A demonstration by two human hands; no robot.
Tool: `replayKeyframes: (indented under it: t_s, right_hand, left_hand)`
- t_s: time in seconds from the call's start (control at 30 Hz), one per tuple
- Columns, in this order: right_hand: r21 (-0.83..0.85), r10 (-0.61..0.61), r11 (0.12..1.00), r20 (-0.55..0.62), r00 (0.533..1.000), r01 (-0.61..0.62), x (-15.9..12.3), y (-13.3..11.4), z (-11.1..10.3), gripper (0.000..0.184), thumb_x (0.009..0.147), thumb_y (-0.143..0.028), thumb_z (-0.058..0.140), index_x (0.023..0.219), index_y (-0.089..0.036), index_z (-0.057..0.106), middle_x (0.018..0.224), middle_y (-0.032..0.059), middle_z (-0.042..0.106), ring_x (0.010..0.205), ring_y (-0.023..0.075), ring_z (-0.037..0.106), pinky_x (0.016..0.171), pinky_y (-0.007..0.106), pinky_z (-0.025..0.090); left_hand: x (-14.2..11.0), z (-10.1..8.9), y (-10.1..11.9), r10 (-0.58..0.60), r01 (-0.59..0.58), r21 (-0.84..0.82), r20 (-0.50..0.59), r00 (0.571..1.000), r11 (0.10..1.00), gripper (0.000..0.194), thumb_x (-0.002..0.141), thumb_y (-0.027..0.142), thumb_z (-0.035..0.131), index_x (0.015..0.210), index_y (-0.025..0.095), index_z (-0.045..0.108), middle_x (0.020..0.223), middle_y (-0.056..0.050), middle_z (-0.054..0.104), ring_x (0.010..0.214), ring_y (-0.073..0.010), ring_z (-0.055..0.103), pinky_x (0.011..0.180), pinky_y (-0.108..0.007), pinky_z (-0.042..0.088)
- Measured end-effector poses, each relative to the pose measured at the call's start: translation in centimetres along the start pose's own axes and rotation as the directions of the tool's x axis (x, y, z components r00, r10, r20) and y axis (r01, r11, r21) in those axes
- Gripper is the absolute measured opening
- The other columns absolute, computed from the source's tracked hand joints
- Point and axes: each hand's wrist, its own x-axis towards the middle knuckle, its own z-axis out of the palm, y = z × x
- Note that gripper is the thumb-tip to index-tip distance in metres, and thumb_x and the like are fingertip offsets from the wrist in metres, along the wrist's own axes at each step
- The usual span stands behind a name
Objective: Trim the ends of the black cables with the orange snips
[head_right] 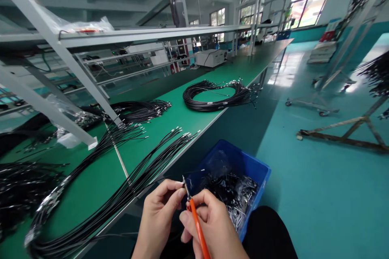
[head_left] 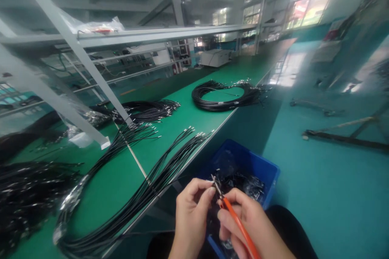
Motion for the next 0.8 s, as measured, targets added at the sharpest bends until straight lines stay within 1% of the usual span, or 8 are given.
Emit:
replayKeyframes:
  t_s: [0.17, 0.27, 0.4, 0.47, 0.6, 0.7, 0.77, 0.8]
  right_hand:
    - [0.126, -0.096, 0.988, 0.095, 0.991, 0.084, -0.4, 0.5, -1.1, 0.044, 0.072, -0.053, 0.067, 0.085, -0.018, 0.045, 0.054, -0.0030, 0.062, 0.026, -0.0007, 0.037, 0.029, 0.011, 0.023]
    - [0.132, -0.084, 0.989, 0.160, 0.984, 0.062, -0.4, 0.8, -1.2, 0.045, 0.069, -0.052, 0.069, 0.084, -0.017, 0.045, 0.053, -0.0017, 0.062, 0.027, -0.0012, 0.035, 0.030, 0.011, 0.024]
    - [0.146, -0.061, 0.989, 0.162, 0.985, 0.037, 0.0, 0.9, -1.0, 0.039, 0.073, -0.047, 0.068, 0.084, -0.017, 0.045, 0.054, -0.0013, 0.063, 0.024, -0.0001, 0.036, 0.027, 0.012, 0.021]
    - [0.149, -0.067, 0.988, 0.173, 0.983, 0.041, 0.2, 0.8, -0.9, 0.038, 0.074, -0.046, 0.067, 0.085, -0.017, 0.045, 0.055, -0.0007, 0.064, 0.024, 0.0004, 0.037, 0.027, 0.013, 0.022]
    - [0.168, -0.072, 0.985, 0.199, 0.977, 0.038, 0.3, 0.7, -1.1, 0.037, 0.076, -0.047, 0.065, 0.086, -0.018, 0.044, 0.056, -0.0014, 0.063, 0.025, 0.0010, 0.038, 0.027, 0.013, 0.022]
    - [0.100, -0.037, 0.995, 0.192, 0.981, 0.017, 0.2, 0.5, -1.3, 0.038, 0.076, -0.050, 0.063, 0.085, -0.018, 0.044, 0.054, -0.0016, 0.063, 0.024, 0.0015, 0.036, 0.028, 0.014, 0.022]
    - [0.018, -0.009, 1.000, 0.148, 0.989, 0.006, 0.0, 0.6, -1.5, 0.036, 0.074, -0.049, 0.064, 0.081, -0.019, 0.044, 0.051, -0.0024, 0.061, 0.025, 0.0028, 0.036, 0.029, 0.015, 0.023]
    - [-0.009, -0.018, 1.000, 0.114, 0.993, 0.019, -0.1, 0.7, -1.6, 0.035, 0.072, -0.046, 0.066, 0.078, -0.020, 0.045, 0.050, -0.0034, 0.060, 0.028, 0.0038, 0.039, 0.032, 0.016, 0.025]
  left_hand:
    - [0.3, -0.2, -0.5, -0.002, 0.001, -0.026, -0.034, 0.999, 1.000, 0.007, 0.073, 0.023, 0.067, 0.074, 0.017, 0.066, 0.061, 0.003, 0.061, 0.053, -0.0096, 0.051, 0.051, -0.018, 0.043]
    - [0.3, -0.1, -0.4, -0.014, 0.012, -0.052, -0.036, 0.999, 0.999, 0.007, 0.072, 0.023, 0.067, 0.073, 0.016, 0.065, 0.061, 0.003, 0.061, 0.053, -0.0097, 0.052, 0.052, -0.019, 0.043]
    - [-0.1, 0.3, 0.2, -0.026, 0.026, -0.063, -0.006, 1.000, 0.998, 0.008, 0.072, 0.021, 0.067, 0.069, 0.015, 0.063, 0.059, 0.002, 0.062, 0.053, -0.0106, 0.054, 0.053, -0.019, 0.044]
    - [-0.2, 0.4, 0.4, -0.028, 0.028, -0.070, 0.002, 1.000, 0.997, 0.008, 0.072, 0.021, 0.067, 0.068, 0.015, 0.063, 0.059, 0.002, 0.062, 0.053, -0.0110, 0.055, 0.053, -0.019, 0.044]
    - [-0.2, 0.5, 0.2, -0.023, 0.023, -0.061, -0.003, 1.000, 0.998, 0.008, 0.072, 0.022, 0.066, 0.069, 0.016, 0.063, 0.059, 0.002, 0.062, 0.054, -0.0122, 0.055, 0.053, -0.021, 0.045]
    - [-0.1, 0.5, -0.2, 0.003, -0.003, -0.010, -0.003, 1.000, 1.000, 0.008, 0.073, 0.023, 0.065, 0.070, 0.016, 0.062, 0.060, 0.001, 0.061, 0.055, -0.0129, 0.055, 0.054, -0.022, 0.044]
    - [0.0, 0.5, -0.5, 0.027, -0.026, 0.056, -0.013, 1.000, 0.998, 0.008, 0.075, 0.023, 0.063, 0.071, 0.016, 0.063, 0.061, 0.001, 0.060, 0.056, -0.0136, 0.054, 0.054, -0.022, 0.044]
    - [0.0, 0.5, -0.6, 0.039, -0.036, 0.097, -0.024, 0.999, 0.995, 0.008, 0.076, 0.023, 0.062, 0.071, 0.016, 0.063, 0.061, 0.001, 0.060, 0.056, -0.0140, 0.054, 0.054, -0.023, 0.044]
